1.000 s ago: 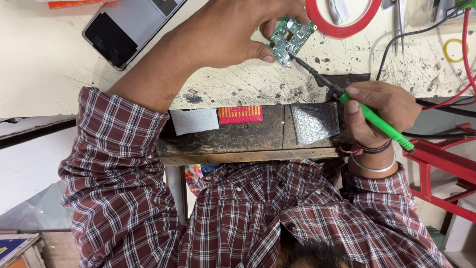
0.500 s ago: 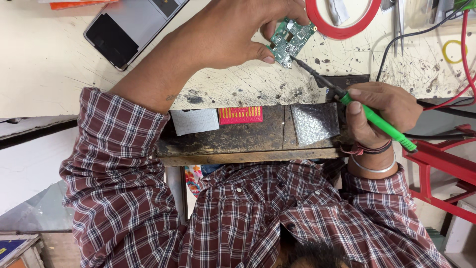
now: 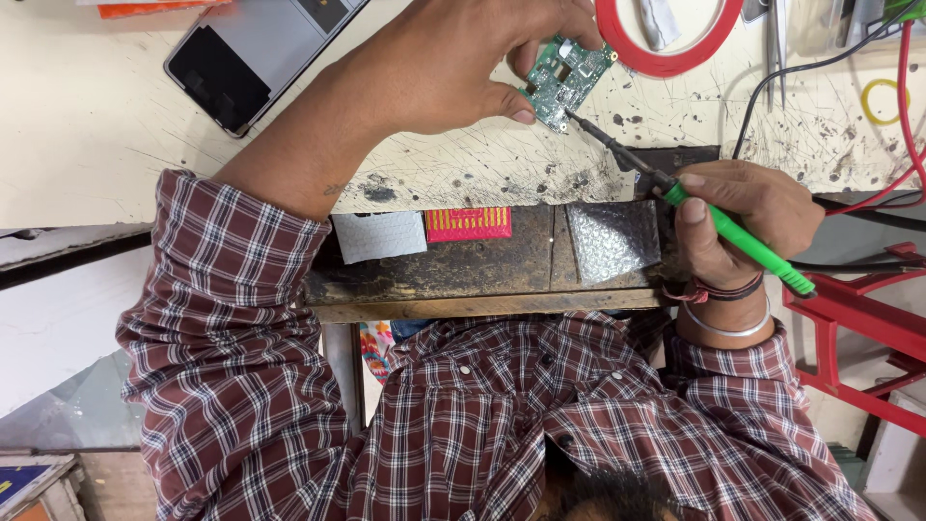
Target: The person holds a green circuit board in one hand and a soldering iron in the other, soldering components on the board at a workbench. They reposition the board and continue soldering different points, then set the iron aside and work on the board with a small hand tool.
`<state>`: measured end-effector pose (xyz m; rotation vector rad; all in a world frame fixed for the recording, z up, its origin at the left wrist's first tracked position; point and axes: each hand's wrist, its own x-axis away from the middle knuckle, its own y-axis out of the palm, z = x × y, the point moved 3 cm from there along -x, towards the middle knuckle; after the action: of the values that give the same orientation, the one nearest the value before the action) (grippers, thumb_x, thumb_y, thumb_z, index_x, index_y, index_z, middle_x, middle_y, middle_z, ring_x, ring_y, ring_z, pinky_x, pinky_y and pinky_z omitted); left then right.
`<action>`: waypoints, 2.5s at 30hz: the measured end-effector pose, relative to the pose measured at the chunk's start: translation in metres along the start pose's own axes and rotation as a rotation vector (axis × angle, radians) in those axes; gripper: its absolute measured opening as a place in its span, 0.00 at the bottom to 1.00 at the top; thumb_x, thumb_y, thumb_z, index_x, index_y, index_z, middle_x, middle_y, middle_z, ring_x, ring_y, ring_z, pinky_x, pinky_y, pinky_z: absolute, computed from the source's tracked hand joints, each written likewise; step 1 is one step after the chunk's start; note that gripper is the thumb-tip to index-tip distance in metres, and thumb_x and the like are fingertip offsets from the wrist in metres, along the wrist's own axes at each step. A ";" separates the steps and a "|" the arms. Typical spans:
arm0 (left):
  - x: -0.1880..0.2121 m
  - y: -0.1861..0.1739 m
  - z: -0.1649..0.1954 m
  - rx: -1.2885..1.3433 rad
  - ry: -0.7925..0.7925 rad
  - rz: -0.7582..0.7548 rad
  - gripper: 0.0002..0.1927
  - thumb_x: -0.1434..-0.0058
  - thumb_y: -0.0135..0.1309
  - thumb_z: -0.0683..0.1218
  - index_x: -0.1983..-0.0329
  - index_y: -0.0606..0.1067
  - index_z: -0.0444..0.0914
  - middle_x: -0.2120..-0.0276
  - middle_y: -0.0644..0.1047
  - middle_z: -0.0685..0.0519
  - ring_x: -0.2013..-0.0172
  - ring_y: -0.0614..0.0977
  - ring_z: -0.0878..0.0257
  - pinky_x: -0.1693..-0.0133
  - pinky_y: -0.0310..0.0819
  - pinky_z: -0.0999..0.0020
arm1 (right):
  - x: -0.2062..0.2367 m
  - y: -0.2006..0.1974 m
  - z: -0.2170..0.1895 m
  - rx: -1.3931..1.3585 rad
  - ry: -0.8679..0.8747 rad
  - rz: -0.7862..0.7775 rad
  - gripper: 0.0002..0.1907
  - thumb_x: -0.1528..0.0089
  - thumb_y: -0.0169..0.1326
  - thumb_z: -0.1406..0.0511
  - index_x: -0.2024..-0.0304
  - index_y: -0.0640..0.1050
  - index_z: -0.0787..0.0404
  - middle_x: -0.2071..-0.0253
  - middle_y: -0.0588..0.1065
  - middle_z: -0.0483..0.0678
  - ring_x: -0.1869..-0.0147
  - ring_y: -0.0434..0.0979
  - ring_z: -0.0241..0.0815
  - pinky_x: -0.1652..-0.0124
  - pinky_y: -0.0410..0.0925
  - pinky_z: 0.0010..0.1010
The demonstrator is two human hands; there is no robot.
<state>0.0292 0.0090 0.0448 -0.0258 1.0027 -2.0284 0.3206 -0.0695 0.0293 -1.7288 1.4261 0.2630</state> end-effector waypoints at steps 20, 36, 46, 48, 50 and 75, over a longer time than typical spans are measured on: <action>-0.001 -0.001 0.001 0.023 0.011 0.016 0.32 0.49 0.75 0.40 0.41 0.75 0.40 0.46 0.78 0.54 0.61 0.81 0.63 0.60 0.80 0.63 | -0.002 0.000 -0.001 0.000 -0.005 -0.046 0.10 0.29 0.57 0.66 0.61 0.75 0.70 0.70 0.77 0.57 0.68 0.83 0.52 0.66 0.76 0.35; -0.002 -0.003 0.003 0.019 0.019 0.022 0.32 0.50 0.75 0.39 0.41 0.76 0.39 0.45 0.78 0.52 0.61 0.81 0.63 0.60 0.80 0.64 | -0.001 -0.002 0.003 -0.012 -0.007 -0.033 0.09 0.30 0.59 0.68 0.61 0.76 0.69 0.67 0.79 0.57 0.65 0.84 0.52 0.64 0.77 0.35; -0.007 -0.004 0.001 0.083 -0.046 -0.024 0.33 0.51 0.75 0.40 0.41 0.76 0.40 0.43 0.79 0.53 0.61 0.82 0.63 0.56 0.83 0.66 | 0.000 -0.003 0.001 0.047 -0.005 -0.081 0.07 0.30 0.60 0.68 0.59 0.78 0.66 0.65 0.80 0.54 0.63 0.86 0.51 0.62 0.76 0.32; -0.010 -0.003 0.001 0.060 -0.060 -0.008 0.33 0.53 0.75 0.40 0.42 0.76 0.41 0.42 0.78 0.52 0.60 0.81 0.62 0.55 0.83 0.66 | -0.001 -0.002 0.002 0.062 0.026 -0.066 0.07 0.30 0.60 0.68 0.59 0.78 0.66 0.64 0.80 0.55 0.64 0.85 0.49 0.64 0.74 0.30; -0.012 -0.002 0.000 0.051 -0.106 -0.021 0.33 0.54 0.74 0.41 0.42 0.77 0.43 0.41 0.77 0.52 0.59 0.81 0.62 0.55 0.84 0.67 | -0.002 -0.002 0.003 0.077 0.038 -0.056 0.07 0.30 0.60 0.68 0.59 0.77 0.66 0.64 0.81 0.55 0.65 0.84 0.48 0.64 0.74 0.29; -0.007 -0.015 -0.013 0.054 -0.198 -0.078 0.43 0.58 0.76 0.43 0.36 0.73 0.43 0.42 0.78 0.54 0.68 0.80 0.64 0.62 0.82 0.67 | 0.017 0.000 0.021 -0.171 0.125 0.136 0.13 0.26 0.61 0.66 0.51 0.74 0.72 0.63 0.78 0.56 0.62 0.84 0.47 0.60 0.76 0.29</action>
<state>0.0185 0.0267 0.0480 -0.2358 0.8334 -2.0760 0.3336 -0.0666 0.0058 -1.8142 1.6569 0.3649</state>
